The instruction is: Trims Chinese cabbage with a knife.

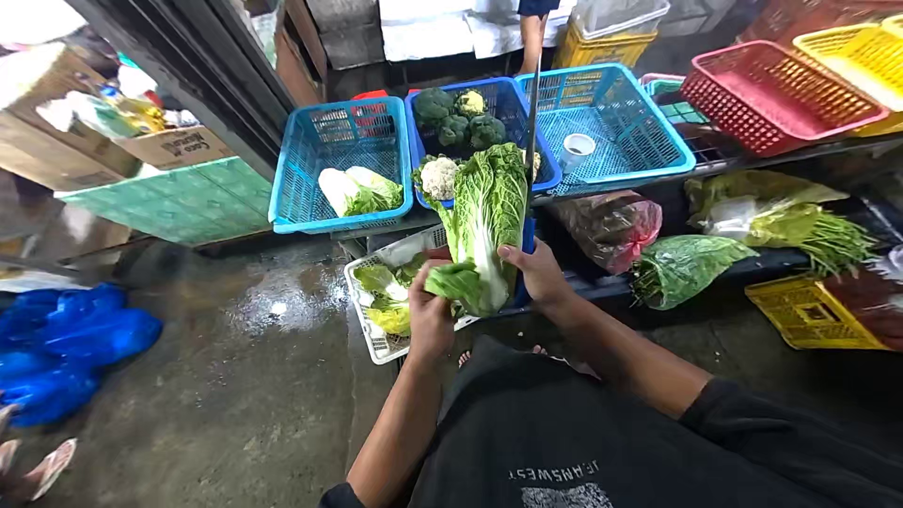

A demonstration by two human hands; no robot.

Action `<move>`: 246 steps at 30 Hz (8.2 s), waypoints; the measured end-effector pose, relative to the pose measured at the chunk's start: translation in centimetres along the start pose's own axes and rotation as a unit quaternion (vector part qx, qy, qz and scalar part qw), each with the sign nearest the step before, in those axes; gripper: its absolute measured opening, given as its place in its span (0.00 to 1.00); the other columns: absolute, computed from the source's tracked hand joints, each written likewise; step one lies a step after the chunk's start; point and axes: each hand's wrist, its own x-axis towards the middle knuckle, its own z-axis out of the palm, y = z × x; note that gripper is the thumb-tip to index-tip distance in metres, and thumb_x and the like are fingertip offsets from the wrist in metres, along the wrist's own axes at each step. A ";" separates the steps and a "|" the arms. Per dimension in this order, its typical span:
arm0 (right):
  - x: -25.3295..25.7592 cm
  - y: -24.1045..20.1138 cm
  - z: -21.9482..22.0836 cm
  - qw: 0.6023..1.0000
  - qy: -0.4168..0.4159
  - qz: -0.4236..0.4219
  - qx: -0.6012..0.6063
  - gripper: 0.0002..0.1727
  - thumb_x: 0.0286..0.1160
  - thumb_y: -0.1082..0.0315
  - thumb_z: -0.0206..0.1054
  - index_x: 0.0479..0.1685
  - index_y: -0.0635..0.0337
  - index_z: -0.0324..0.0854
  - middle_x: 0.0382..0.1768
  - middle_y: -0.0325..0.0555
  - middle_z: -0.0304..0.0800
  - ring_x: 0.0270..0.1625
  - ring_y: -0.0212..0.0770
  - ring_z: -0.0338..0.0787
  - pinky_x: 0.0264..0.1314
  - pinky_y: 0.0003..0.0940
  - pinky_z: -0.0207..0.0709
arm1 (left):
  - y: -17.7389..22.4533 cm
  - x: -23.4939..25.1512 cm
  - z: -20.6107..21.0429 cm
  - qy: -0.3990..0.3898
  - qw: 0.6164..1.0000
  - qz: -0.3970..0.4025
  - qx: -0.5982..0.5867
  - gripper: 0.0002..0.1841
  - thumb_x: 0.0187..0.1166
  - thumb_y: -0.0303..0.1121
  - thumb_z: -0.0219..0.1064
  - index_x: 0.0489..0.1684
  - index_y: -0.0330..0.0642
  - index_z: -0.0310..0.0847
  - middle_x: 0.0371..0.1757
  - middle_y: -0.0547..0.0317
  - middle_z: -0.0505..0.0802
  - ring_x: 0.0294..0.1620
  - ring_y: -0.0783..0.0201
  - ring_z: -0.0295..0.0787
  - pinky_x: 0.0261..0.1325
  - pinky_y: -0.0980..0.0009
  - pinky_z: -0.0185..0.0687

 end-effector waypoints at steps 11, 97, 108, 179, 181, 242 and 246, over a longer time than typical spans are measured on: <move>0.2 -0.9 0.8 0.983 -0.013 -0.003 0.185 0.40 0.55 0.56 0.82 0.70 0.60 0.71 0.50 0.55 0.91 0.51 0.47 0.94 0.54 0.48 0.91 | 0.3 2.5 -3.1 0.298 0.885 -0.171 -0.315 0.24 0.95 0.49 0.40 0.32 0.47 0.74 0.19 0.64 0.80 0.15 0.69 0.78 0.21 0.74 0.80; 5.5 -1.9 9.8 0.981 -0.188 -0.021 0.049 0.40 0.57 0.60 0.85 0.69 0.67 0.70 0.49 0.52 0.92 0.49 0.44 0.95 0.55 0.42 0.92 | 2.8 5.7 -4.6 0.244 0.967 -0.069 0.036 0.22 0.83 0.39 0.66 0.68 0.32 0.72 0.44 0.46 0.91 0.41 0.58 0.92 0.46 0.59 0.92; 4.6 -1.2 8.9 0.969 -0.224 -0.086 -0.057 0.42 0.54 0.61 0.87 0.70 0.67 0.71 0.53 0.49 0.92 0.55 0.39 0.94 0.61 0.36 0.91 | 2.8 7.1 -3.8 0.210 0.974 -0.035 0.077 0.24 0.75 0.32 0.74 0.68 0.33 0.75 0.50 0.43 0.92 0.49 0.54 0.94 0.55 0.55 0.93; 7.0 -1.2 8.2 0.989 -0.071 0.048 0.124 0.23 0.80 0.53 0.67 0.66 0.57 0.76 0.46 0.50 0.91 0.46 0.43 0.93 0.49 0.44 0.90 | 3.3 4.1 -3.4 0.161 0.972 -0.008 -0.172 0.05 0.70 0.28 0.58 0.29 0.42 0.79 0.21 0.58 0.86 0.27 0.60 0.89 0.45 0.58 0.90; 7.5 -2.5 9.4 0.984 -0.063 0.056 0.158 0.20 0.85 0.52 0.62 0.64 0.55 0.78 0.46 0.47 0.91 0.45 0.41 0.93 0.46 0.42 0.90 | 3.3 4.2 -3.2 0.165 0.961 0.005 -0.220 0.13 0.75 0.31 0.56 0.18 0.48 0.76 0.14 0.66 0.78 0.18 0.68 0.80 0.35 0.68 0.84; 14.2 -8.5 -4.0 0.968 -0.198 0.126 0.087 0.28 0.83 0.46 0.66 0.72 0.54 0.72 0.48 0.48 0.92 0.46 0.43 0.94 0.48 0.43 0.91 | -8.7 1.8 -2.9 0.376 0.812 -0.183 0.407 0.47 0.74 0.40 0.77 0.90 0.31 0.51 0.81 0.35 0.75 0.80 0.45 0.75 0.79 0.47 0.74; 12.3 -7.6 -2.5 0.950 -0.254 0.179 0.036 0.30 0.79 0.43 0.70 0.70 0.53 0.75 0.45 0.47 0.93 0.42 0.41 0.94 0.44 0.41 0.91 | -5.7 1.6 2.2 0.201 0.709 0.073 0.673 0.55 0.59 0.48 0.86 0.89 0.31 0.59 0.90 0.28 0.62 0.90 0.35 0.59 0.88 0.40 0.62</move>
